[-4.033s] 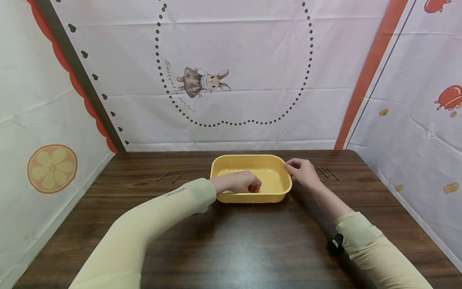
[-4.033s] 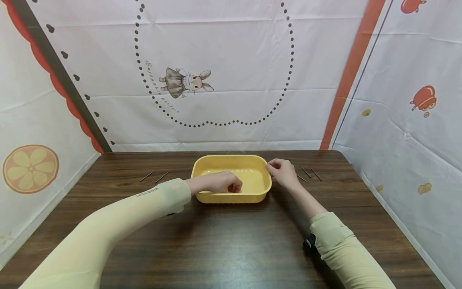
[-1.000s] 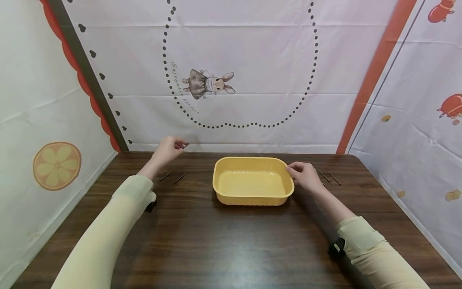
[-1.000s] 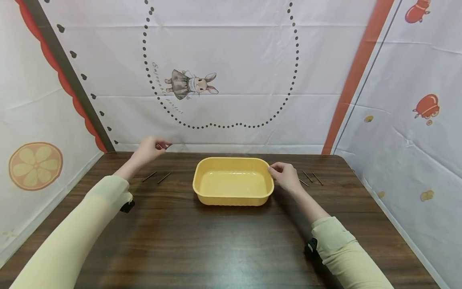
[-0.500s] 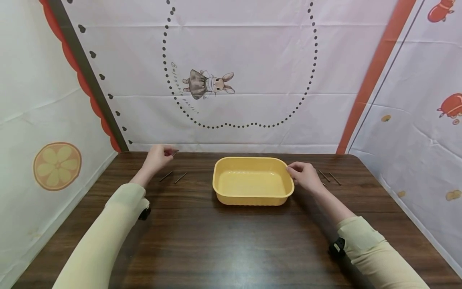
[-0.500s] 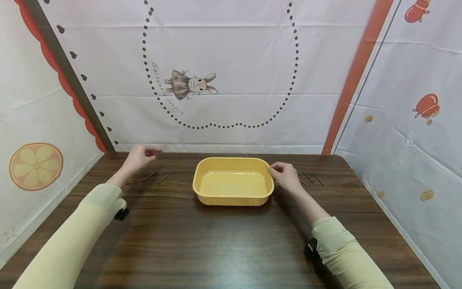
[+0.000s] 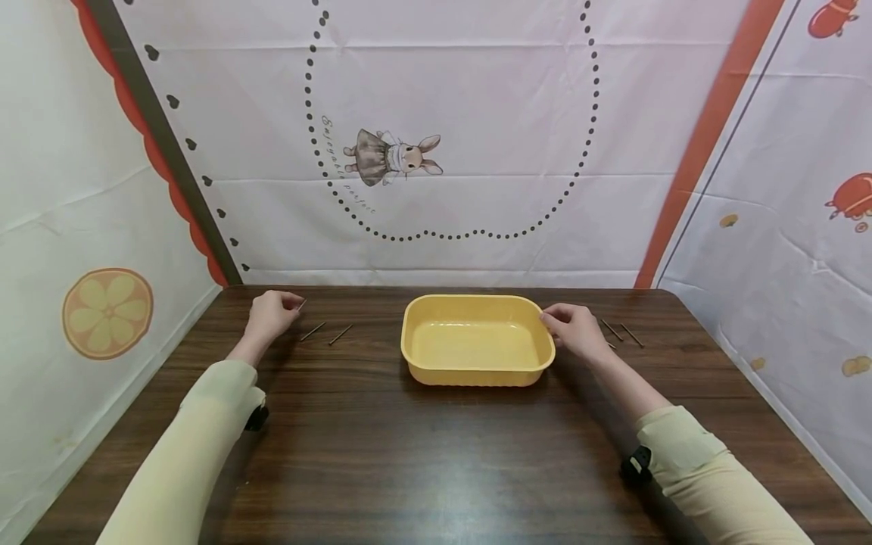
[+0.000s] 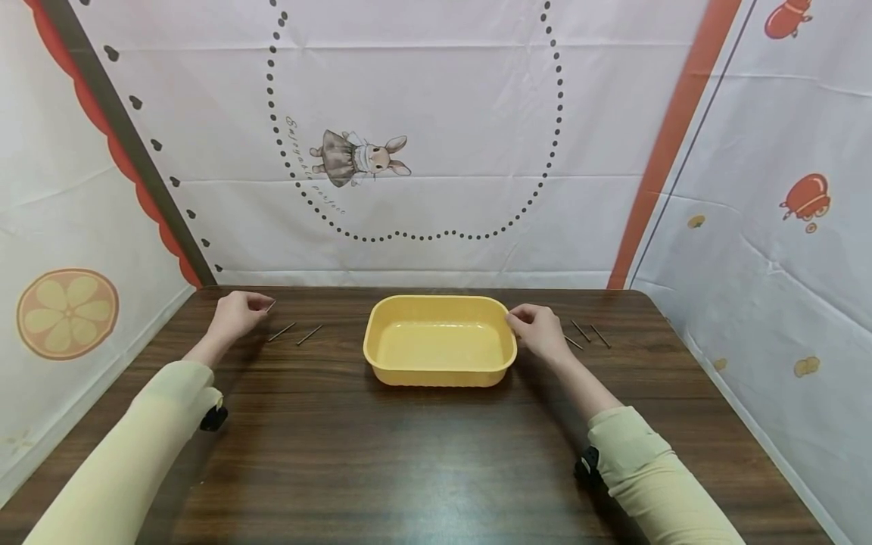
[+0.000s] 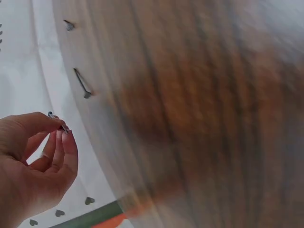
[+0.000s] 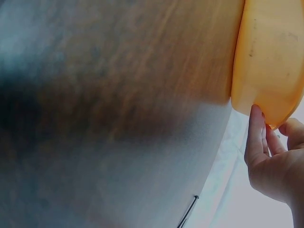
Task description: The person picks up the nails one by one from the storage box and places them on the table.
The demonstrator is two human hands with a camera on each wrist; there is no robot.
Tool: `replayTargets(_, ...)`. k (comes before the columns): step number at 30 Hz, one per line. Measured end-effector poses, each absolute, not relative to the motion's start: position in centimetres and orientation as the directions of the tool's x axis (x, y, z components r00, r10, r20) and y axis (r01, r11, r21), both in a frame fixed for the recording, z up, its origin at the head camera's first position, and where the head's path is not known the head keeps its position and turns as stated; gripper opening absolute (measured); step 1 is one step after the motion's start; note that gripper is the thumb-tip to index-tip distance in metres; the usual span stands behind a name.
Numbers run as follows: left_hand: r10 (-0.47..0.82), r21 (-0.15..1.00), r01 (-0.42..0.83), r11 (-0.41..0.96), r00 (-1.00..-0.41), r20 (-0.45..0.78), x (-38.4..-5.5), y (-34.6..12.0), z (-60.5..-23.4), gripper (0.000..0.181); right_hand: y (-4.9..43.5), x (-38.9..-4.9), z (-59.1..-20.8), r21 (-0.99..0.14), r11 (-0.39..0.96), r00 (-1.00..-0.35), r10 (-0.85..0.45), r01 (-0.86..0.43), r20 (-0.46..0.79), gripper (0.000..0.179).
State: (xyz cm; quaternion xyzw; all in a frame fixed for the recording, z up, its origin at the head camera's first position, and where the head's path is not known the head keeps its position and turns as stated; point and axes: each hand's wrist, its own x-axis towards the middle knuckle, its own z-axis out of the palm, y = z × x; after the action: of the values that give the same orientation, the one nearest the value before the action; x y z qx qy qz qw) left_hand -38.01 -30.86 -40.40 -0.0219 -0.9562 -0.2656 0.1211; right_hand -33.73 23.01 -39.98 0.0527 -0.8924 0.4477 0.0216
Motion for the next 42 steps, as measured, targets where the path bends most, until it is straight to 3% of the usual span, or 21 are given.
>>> replayTargets(12, -0.070, 0.485, 0.016, 0.875, -0.985, 0.157, -37.3, -31.8, -41.0, 0.029, 23.0, -33.8, -39.6, -0.799, 0.592, -0.994, -0.079, -0.110, 0.078, 0.036)
replayTargets(33, -0.050, 0.450, 0.038, 0.892, -0.982, 0.181, -37.5, -31.9, -42.2, 0.029, 23.1, -33.9, -40.2, -0.797, 0.597, -0.995, -0.071, -0.096, 0.067, 0.033)
replayTargets(42, -0.044, 0.441, 0.013, 0.898, -0.992, 0.118, -37.2, -31.6, -41.4, 0.031, 23.1, -33.7, -39.9, -0.799, 0.593, -0.995, -0.075, -0.101, 0.070, 0.034)
